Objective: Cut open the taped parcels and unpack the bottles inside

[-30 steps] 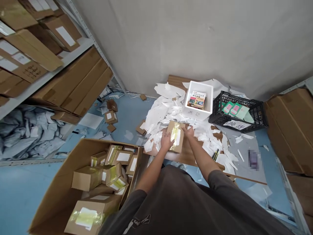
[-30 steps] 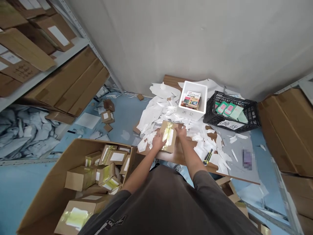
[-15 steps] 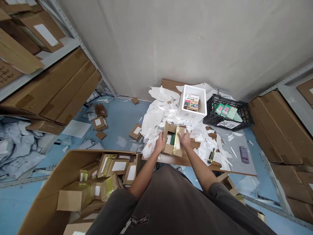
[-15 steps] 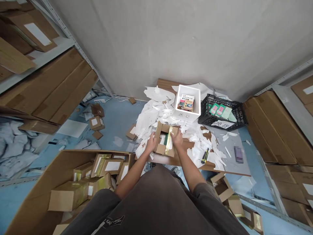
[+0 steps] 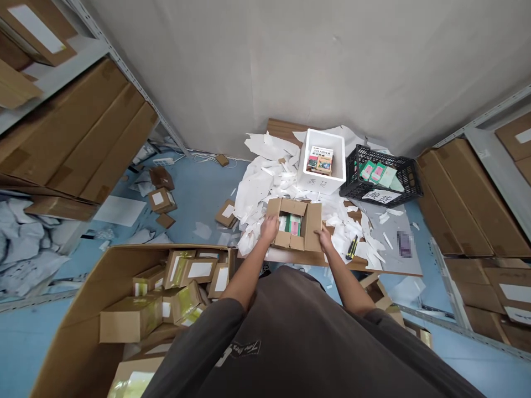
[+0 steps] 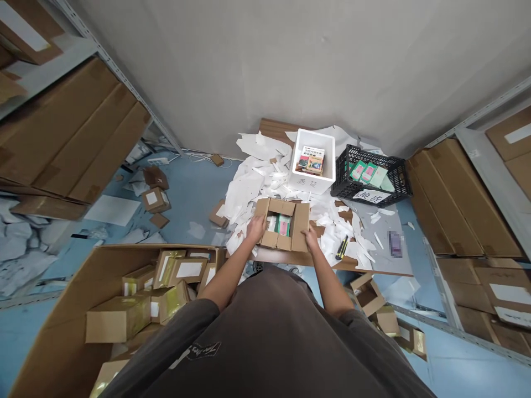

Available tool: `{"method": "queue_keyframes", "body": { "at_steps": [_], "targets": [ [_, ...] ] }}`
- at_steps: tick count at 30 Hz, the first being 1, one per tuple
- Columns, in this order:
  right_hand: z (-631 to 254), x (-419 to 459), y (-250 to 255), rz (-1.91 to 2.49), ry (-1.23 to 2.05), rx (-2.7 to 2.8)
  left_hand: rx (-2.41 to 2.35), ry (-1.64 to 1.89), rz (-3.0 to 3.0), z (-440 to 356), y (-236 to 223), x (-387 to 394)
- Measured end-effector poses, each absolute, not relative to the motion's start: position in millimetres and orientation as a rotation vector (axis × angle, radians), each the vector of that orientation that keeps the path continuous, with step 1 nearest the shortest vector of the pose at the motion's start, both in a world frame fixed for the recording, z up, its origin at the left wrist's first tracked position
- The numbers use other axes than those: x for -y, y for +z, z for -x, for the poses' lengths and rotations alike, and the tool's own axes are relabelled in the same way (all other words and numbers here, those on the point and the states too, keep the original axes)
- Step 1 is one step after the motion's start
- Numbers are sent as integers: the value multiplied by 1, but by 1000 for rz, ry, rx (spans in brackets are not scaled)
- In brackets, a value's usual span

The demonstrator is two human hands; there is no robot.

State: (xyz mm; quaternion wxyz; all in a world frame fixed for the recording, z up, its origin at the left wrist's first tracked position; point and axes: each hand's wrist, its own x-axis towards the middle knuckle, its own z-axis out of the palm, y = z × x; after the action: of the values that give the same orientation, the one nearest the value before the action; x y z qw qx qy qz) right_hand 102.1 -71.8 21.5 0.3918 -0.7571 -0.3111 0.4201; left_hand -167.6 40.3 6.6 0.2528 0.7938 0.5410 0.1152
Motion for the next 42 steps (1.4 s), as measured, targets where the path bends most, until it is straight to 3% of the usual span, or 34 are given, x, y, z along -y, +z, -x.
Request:
{"method": "queue_keyframes", "body": {
  "at_steps": [8, 17, 23, 28, 33, 42],
  "targets": [
    [-108, 100, -4, 2004, 1216, 467, -1386, -41, -2377, 136, 25, -72],
    [-103, 106, -30, 1968, 1196, 429, -1202, -177, -2168, 182, 38, -56],
    [-105, 105, -38, 2107, 894, 729, -1236, -289, -2146, 197, 28, -5],
    [-102, 98, -26, 2165, 525, 1244, -1412, -122, -2079, 192, 9, 33],
    [-87, 57, -2, 2027, 497, 1835, -1396, -56, -2075, 196, 7, 37],
    [-100, 46, 9, 2216, 307, 1736, -1535, 35, -2062, 159, 32, 6]
  ]
}}
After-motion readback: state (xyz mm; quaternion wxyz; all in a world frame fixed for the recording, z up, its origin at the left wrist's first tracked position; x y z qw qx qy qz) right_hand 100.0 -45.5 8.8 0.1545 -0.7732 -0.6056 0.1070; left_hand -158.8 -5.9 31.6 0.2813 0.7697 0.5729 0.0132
